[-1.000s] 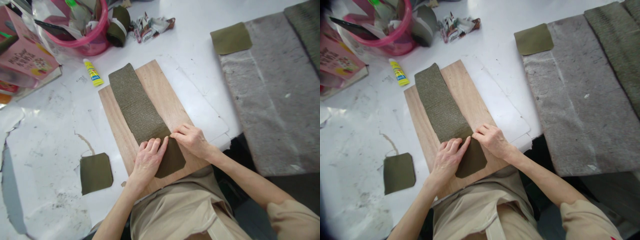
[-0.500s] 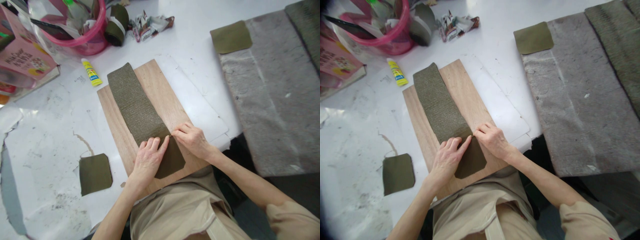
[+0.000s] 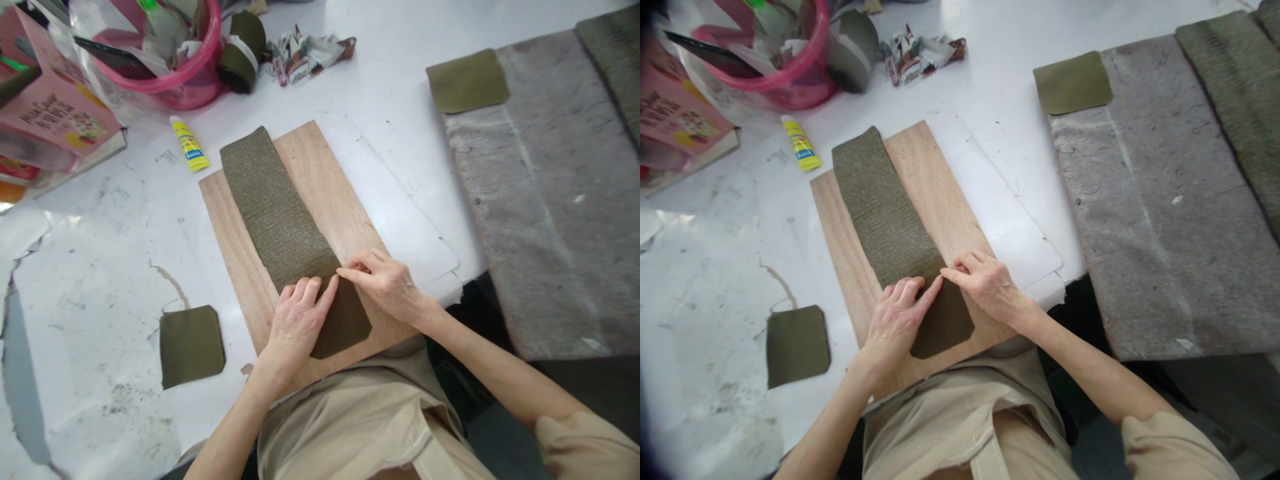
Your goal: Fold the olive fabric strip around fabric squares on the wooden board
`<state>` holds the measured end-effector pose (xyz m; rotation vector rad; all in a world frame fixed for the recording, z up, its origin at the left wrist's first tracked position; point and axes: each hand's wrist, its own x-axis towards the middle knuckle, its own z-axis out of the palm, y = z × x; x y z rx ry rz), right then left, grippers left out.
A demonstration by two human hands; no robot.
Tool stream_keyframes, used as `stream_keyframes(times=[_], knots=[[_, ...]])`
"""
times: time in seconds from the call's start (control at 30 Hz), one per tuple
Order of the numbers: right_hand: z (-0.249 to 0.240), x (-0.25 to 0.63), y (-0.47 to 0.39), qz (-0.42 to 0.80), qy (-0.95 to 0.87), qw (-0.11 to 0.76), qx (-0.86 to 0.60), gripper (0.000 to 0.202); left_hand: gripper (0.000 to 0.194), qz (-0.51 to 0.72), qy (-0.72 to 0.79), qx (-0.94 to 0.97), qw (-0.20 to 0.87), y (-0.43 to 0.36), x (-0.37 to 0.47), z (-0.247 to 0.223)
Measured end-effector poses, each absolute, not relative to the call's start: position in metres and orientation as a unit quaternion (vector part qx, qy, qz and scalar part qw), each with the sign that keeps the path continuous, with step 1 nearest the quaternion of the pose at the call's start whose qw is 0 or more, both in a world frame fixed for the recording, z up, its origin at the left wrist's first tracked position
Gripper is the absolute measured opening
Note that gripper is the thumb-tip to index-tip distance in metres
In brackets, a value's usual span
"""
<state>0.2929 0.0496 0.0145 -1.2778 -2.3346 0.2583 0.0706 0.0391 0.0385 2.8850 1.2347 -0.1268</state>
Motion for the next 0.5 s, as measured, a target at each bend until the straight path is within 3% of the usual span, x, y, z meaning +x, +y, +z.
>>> stream_keyframes(times=[0.5], knots=[[0.01, 0.297, 0.036, 0.036, -0.865, 0.167, -0.472, 0.033, 0.043, 0.055, 0.451, 0.891, -0.004, 0.015, 0.047, 0.019]])
